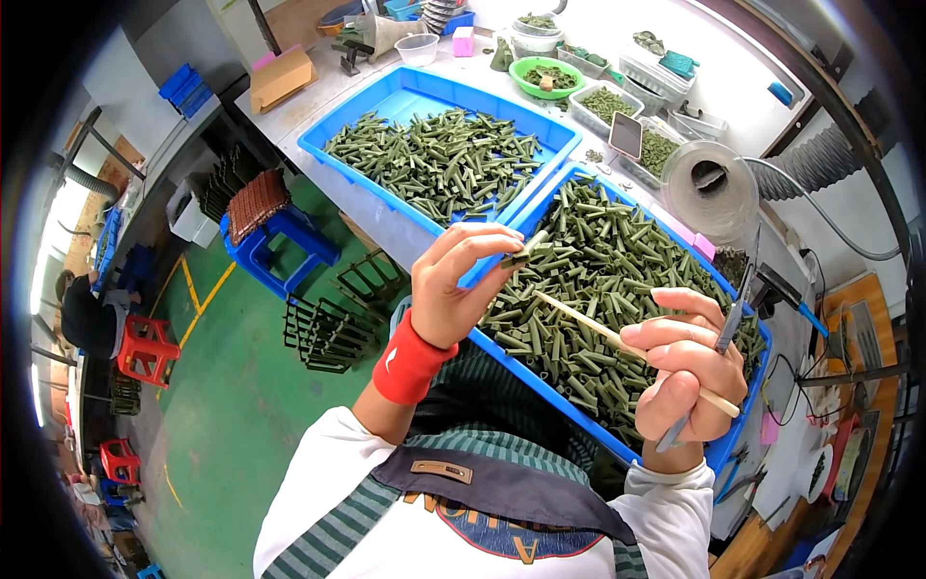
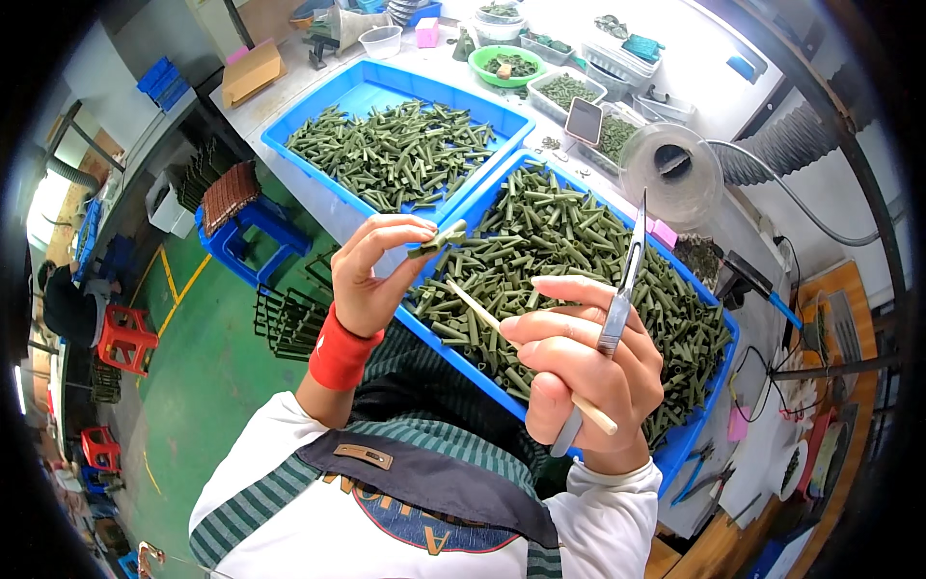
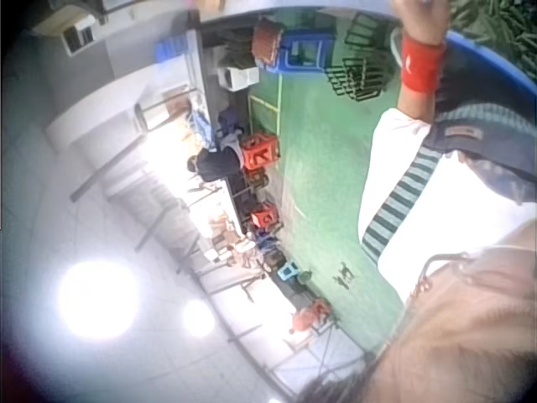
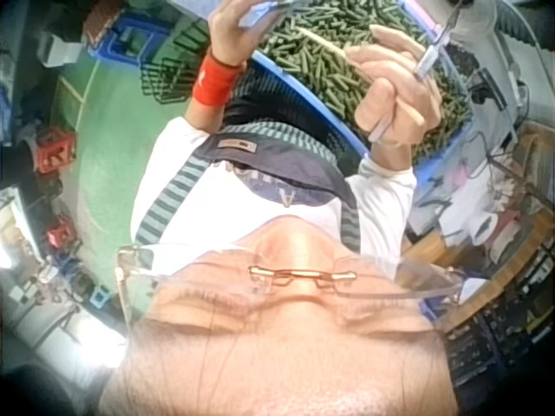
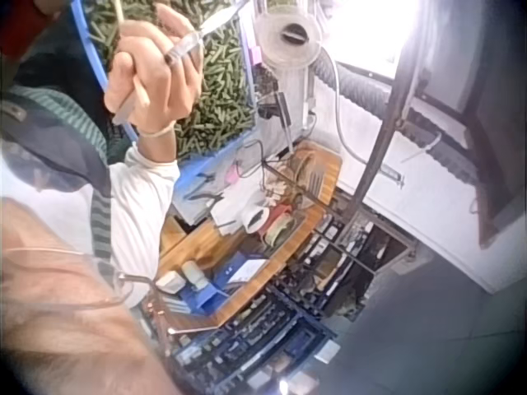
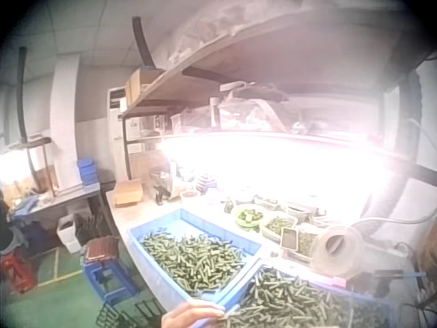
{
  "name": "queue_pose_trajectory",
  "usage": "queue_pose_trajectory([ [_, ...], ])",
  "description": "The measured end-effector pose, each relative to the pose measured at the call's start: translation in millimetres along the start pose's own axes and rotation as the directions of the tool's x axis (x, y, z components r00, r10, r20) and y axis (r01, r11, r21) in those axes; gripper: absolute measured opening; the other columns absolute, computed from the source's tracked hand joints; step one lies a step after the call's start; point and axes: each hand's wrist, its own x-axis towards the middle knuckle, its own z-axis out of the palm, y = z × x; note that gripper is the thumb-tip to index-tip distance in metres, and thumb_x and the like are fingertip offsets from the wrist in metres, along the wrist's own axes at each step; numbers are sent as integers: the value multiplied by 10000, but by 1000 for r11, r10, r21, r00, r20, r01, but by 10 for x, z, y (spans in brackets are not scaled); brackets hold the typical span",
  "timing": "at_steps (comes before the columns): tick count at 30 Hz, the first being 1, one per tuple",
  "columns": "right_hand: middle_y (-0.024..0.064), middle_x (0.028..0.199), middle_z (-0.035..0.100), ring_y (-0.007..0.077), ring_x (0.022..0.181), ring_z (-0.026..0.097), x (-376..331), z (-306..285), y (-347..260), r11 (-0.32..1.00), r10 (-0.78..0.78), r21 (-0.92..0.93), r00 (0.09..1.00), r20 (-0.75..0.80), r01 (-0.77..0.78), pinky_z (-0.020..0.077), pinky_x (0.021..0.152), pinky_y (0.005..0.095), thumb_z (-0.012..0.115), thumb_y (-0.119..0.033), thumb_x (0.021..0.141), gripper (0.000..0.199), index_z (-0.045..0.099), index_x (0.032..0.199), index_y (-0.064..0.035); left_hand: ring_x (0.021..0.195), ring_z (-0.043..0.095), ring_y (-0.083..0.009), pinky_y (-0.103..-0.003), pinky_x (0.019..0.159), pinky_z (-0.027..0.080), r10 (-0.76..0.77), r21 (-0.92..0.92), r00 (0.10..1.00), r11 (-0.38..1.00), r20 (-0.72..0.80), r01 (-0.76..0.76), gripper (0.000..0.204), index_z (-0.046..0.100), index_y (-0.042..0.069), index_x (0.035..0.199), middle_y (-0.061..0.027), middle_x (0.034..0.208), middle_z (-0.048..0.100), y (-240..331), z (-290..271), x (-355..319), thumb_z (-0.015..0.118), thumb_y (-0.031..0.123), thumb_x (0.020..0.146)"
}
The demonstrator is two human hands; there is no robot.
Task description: The person uses a specialized tool to fit a small component onto a slender green rod, repeating the process for items taken from a large blue tray.
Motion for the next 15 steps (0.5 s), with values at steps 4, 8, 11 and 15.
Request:
queue_pose_trajectory([
  [4,100,775,751,270,675,740,-7,-14,-12,1000,9,7,1000,16,-9,631,817,472,545,-310,1085,315,617,917,-54,990,735,-251,-341,866,591,30,42,999,999,25,-31,336,729,31,1055,-120,1062,747,27,-25,24,795,-122,763],
  [8,109,781,752,292,697,748,-9,-15,-4,1000,0,7,1000,19,0,631,811,471,553,-309,1083,308,615,927,-51,988,721,-249,-341,855,578,49,119,998,992,33,-52,349,733,39,1062,-107,1060,749,27,-29,23,807,-113,756],
  [11,110,789,754,293,704,750,2,-19,-7,1000,-7,0,999,33,7,631,805,470,556,-309,1083,305,615,935,-49,985,714,-248,-342,851,572,42,145,999,988,29,-46,353,736,41,1064,-97,1058,751,6,-28,7,816,-103,752],
  [15,108,798,756,303,723,754,-11,-31,-4,1000,0,1,999,40,0,633,795,461,555,-315,1085,310,616,938,-48,977,708,-252,-348,851,566,47,175,998,983,29,-52,338,748,42,1055,-86,1051,760,-5,-30,12,822,-87,752],
])
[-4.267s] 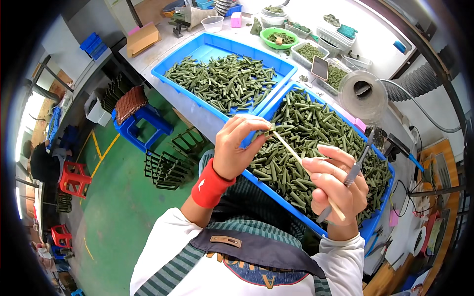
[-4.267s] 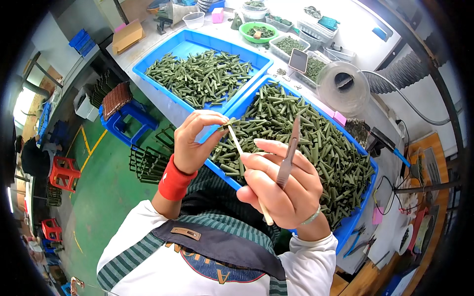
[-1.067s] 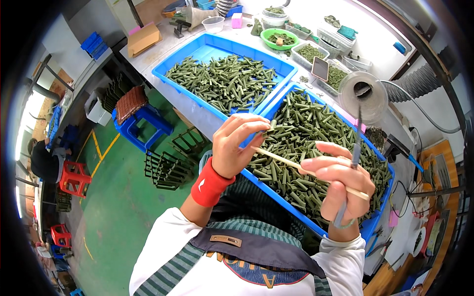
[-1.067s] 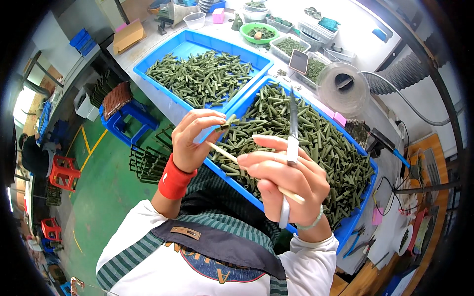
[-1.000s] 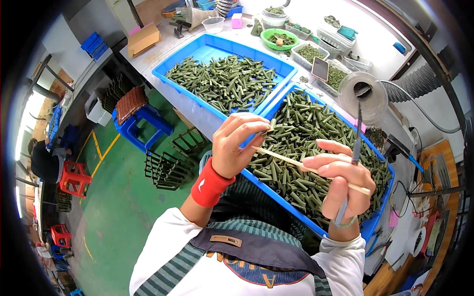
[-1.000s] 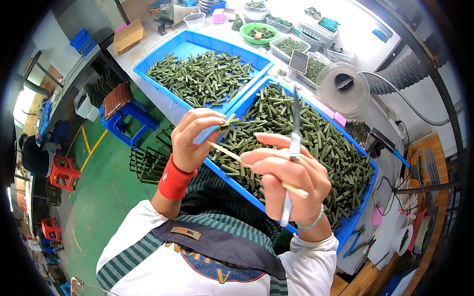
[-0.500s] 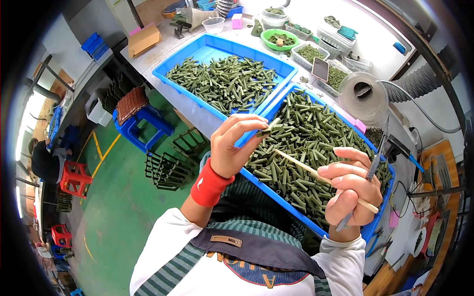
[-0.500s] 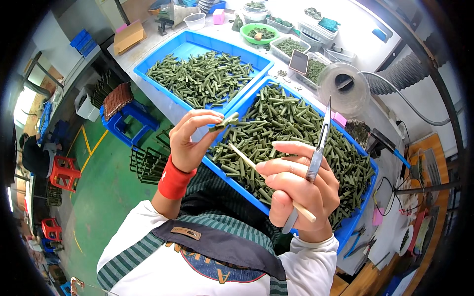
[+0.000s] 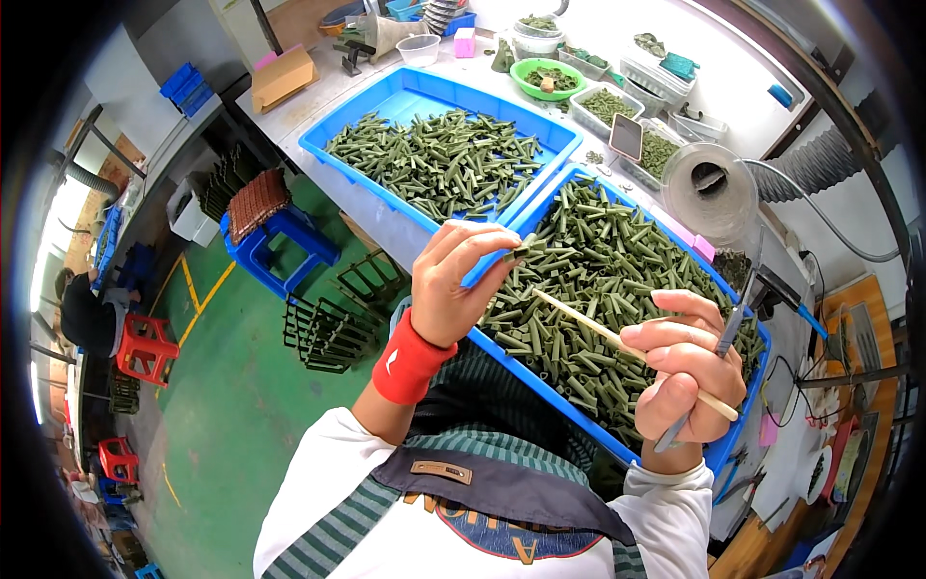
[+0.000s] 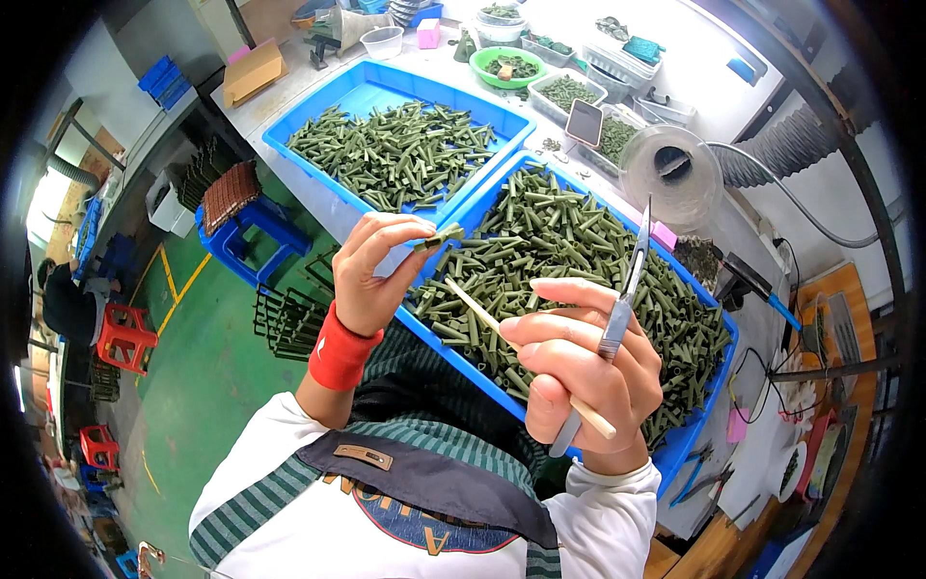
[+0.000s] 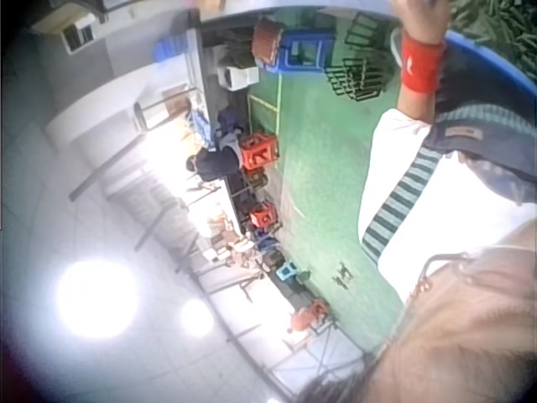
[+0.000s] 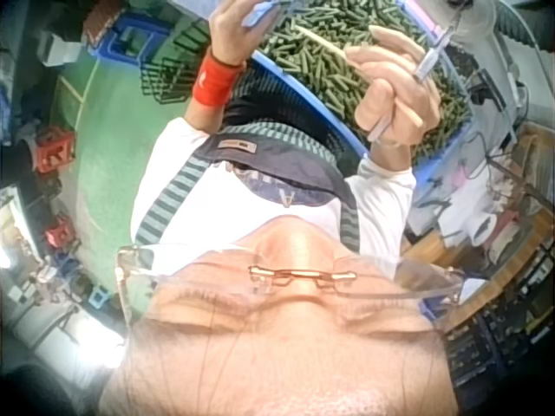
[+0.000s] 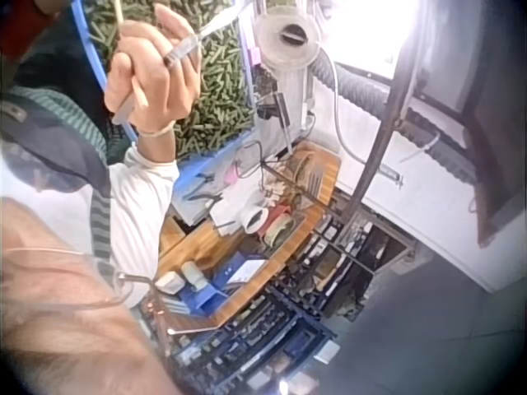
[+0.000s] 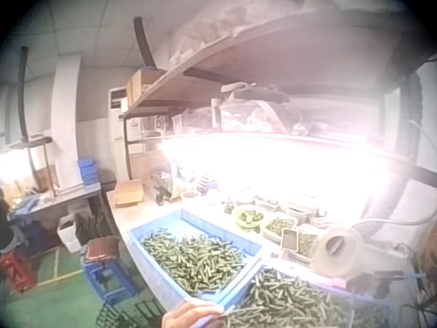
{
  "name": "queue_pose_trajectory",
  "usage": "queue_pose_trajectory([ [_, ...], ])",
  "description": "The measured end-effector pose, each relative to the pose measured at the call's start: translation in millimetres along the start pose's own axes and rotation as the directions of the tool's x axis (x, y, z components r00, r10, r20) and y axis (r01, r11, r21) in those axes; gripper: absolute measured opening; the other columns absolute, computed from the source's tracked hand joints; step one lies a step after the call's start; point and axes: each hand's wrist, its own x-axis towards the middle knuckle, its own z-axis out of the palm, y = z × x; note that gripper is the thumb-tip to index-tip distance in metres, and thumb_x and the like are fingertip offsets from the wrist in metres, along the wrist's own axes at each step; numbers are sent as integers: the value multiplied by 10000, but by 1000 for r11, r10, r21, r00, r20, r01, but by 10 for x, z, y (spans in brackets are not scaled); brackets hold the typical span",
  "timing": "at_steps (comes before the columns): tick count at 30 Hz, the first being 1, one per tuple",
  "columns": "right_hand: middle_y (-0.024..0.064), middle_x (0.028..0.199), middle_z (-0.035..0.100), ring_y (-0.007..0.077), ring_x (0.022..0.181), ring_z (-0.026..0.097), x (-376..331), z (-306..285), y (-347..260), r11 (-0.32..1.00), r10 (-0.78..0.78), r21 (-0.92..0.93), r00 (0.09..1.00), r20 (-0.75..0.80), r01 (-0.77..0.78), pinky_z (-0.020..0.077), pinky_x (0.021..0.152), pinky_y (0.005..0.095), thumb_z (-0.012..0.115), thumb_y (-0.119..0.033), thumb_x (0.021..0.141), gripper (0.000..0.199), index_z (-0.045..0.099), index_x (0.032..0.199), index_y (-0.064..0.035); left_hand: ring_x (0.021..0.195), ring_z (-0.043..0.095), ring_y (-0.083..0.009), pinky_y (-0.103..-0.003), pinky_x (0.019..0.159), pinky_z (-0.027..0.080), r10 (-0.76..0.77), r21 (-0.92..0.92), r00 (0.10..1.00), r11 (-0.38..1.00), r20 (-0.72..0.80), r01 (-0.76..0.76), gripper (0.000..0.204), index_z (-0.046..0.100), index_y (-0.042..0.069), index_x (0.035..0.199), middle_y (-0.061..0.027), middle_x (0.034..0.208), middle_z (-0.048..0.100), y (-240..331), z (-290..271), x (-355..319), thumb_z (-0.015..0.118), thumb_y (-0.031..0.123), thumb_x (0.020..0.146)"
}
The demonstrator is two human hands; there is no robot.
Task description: The person uses a specialized tool to fit a small component onto a slender green rod, repeating the process for items taken from a large blue tray.
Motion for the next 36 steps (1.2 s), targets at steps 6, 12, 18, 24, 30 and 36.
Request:
queue_pose_trajectory([
  [6,104,810,760,333,777,762,-19,17,7,1000,3,14,999,-32,-2,636,774,441,560,-330,1084,324,622,936,-49,977,711,-250,-349,850,565,29,24,999,999,22,-30,326,765,43,1060,-92,1054,771,-1,-3,15,807,-89,765],
  [12,108,817,762,360,830,763,-18,11,13,1000,-9,-27,1000,-20,8,638,770,438,577,-306,1073,316,632,902,-47,976,723,-246,-347,856,569,-20,-35,1000,999,-1,20,300,773,80,1051,-61,1059,775,-31,27,-19,806,-37,777],
  [18,122,837,766,367,837,759,-19,18,26,1000,-15,-24,1000,-1,15,639,778,439,594,-275,1060,283,650,922,-34,985,723,-249,-348,858,572,-49,-55,999,997,-2,49,312,772,83,1053,-61,1066,775,-50,34,-47,802,-47,771],
  [24,127,864,769,360,832,756,-17,41,17,997,-50,-58,999,19,51,641,796,457,602,-254,1057,268,657,926,-26,963,717,-248,-349,840,572,10,-7,1000,1000,10,-10,313,768,79,1047,-54,1049,770,-27,9,-14,798,-56,767],
  [30,134,876,769,361,836,756,-15,65,51,997,-53,-58,998,32,54,640,804,463,618,-240,1047,243,663,940,-26,961,715,-256,-350,824,570,52,23,998,998,28,-53,368,768,64,1076,-89,1053,762,-7,-10,-1,758,-116,755],
  [36,141,894,769,371,859,756,-15,79,85,996,-54,-69,996,70,58,636,819,462,652,-229,1027,212,666,975,-24,959,714,-260,-356,815,570,75,45,997,996,30,-77,338,771,60,1057,-86,1044,762,16,-10,10,753,-107,763],
])
